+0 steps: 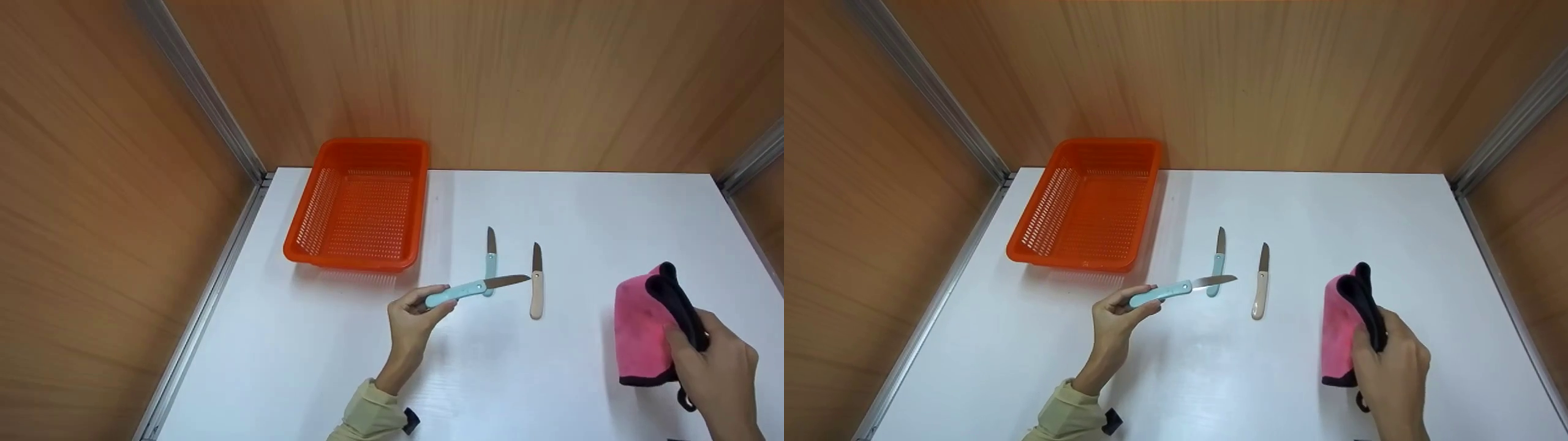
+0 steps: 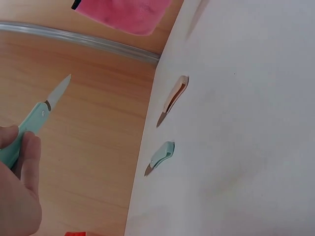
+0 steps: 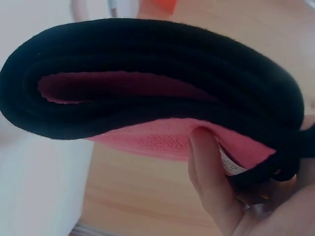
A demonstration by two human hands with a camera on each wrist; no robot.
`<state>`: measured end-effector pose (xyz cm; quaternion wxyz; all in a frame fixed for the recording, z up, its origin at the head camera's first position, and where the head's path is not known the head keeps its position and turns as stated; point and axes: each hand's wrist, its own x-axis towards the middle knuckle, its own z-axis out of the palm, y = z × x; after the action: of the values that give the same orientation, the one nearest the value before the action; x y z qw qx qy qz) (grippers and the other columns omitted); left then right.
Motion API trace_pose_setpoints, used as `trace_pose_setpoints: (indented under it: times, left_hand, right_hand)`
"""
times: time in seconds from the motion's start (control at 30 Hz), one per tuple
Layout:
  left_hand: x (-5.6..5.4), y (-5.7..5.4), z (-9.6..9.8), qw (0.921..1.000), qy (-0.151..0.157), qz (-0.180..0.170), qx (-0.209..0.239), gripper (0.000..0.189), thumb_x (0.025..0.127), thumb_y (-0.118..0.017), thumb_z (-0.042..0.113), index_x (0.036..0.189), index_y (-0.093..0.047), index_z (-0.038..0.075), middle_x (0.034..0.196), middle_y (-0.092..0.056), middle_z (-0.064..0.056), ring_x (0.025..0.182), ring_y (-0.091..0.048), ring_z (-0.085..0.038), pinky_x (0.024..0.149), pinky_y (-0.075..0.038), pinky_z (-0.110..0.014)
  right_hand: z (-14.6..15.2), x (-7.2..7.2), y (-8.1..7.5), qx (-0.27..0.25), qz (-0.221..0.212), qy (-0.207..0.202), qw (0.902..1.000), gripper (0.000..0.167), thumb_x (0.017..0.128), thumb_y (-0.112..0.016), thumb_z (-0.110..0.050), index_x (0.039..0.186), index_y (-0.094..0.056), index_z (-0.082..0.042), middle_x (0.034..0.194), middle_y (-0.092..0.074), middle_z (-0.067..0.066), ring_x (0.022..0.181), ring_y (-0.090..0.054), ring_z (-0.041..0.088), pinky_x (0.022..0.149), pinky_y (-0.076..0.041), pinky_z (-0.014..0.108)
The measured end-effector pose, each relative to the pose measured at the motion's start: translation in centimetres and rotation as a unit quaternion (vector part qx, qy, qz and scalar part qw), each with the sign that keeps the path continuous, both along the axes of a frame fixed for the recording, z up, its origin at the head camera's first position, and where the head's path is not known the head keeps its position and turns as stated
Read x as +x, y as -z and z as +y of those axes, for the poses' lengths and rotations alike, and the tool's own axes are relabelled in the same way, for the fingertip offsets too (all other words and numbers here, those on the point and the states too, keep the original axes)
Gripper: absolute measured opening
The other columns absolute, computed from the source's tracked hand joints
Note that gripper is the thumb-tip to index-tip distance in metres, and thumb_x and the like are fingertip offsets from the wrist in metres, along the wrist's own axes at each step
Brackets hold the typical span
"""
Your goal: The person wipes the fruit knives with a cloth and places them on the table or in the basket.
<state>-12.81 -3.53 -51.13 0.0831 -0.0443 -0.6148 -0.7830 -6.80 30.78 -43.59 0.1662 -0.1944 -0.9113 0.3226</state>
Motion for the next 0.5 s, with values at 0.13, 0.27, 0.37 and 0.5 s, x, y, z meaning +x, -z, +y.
trace_pose_setpoints:
  times: [0.13, 0.27, 0.37, 0.5]
  left_hand:
    - [0.3, -0.3, -0.1, 1.0000, 0.000, 0.002, 0.000, 0.028, 0.073, -0.080, 0.001, 0.100, -0.071, -0.001, 0.097, -0.070, -0.014, 0.084, -0.068, -0.028, 0.074, -0.059, -0.039]
    - [0.7, -0.6, 0.0, 0.9999, 0.008, 0.011, -0.002, 0.029, 0.073, -0.080, 0.001, 0.100, -0.071, -0.002, 0.098, -0.070, -0.014, 0.086, -0.068, -0.030, 0.074, -0.058, -0.039]
    - [1.0, -0.8, 0.0, 0.9998, 0.013, 0.015, -0.006, 0.029, 0.072, -0.080, 0.001, 0.100, -0.071, -0.001, 0.098, -0.070, -0.013, 0.087, -0.068, -0.029, 0.075, -0.058, -0.038]
    - [1.4, -1.3, 0.2, 0.9994, 0.021, 0.024, -0.011, 0.029, 0.072, -0.080, 0.001, 0.100, -0.071, -0.002, 0.097, -0.071, -0.013, 0.085, -0.068, -0.027, 0.074, -0.059, -0.037]
  right_hand:
    - [-0.8, 0.2, -0.8, 0.004, 0.024, -0.002, 0.9997, 0.030, 0.088, -0.060, -0.007, 0.108, -0.059, 0.015, 0.082, -0.062, 0.031, 0.049, -0.051, 0.011, 0.035, -0.036, 0.010]
    - [-1.5, 0.5, -1.5, 0.008, 0.044, -0.005, 0.9990, 0.028, 0.087, -0.062, -0.007, 0.107, -0.061, 0.012, 0.080, -0.064, 0.027, 0.048, -0.045, 0.001, 0.036, -0.035, 0.009]
    - [-2.1, 0.6, -2.0, 0.007, 0.060, -0.010, 0.9981, 0.026, 0.087, -0.063, -0.006, 0.106, -0.062, 0.011, 0.076, -0.063, 0.024, 0.047, -0.042, -0.001, 0.036, -0.035, 0.011]
    - [-2.8, 0.8, -2.6, -0.003, 0.084, -0.022, 0.9962, 0.024, 0.086, -0.063, -0.004, 0.105, -0.063, 0.011, 0.075, -0.063, 0.024, 0.049, -0.043, -0.002, 0.037, -0.036, 0.010]
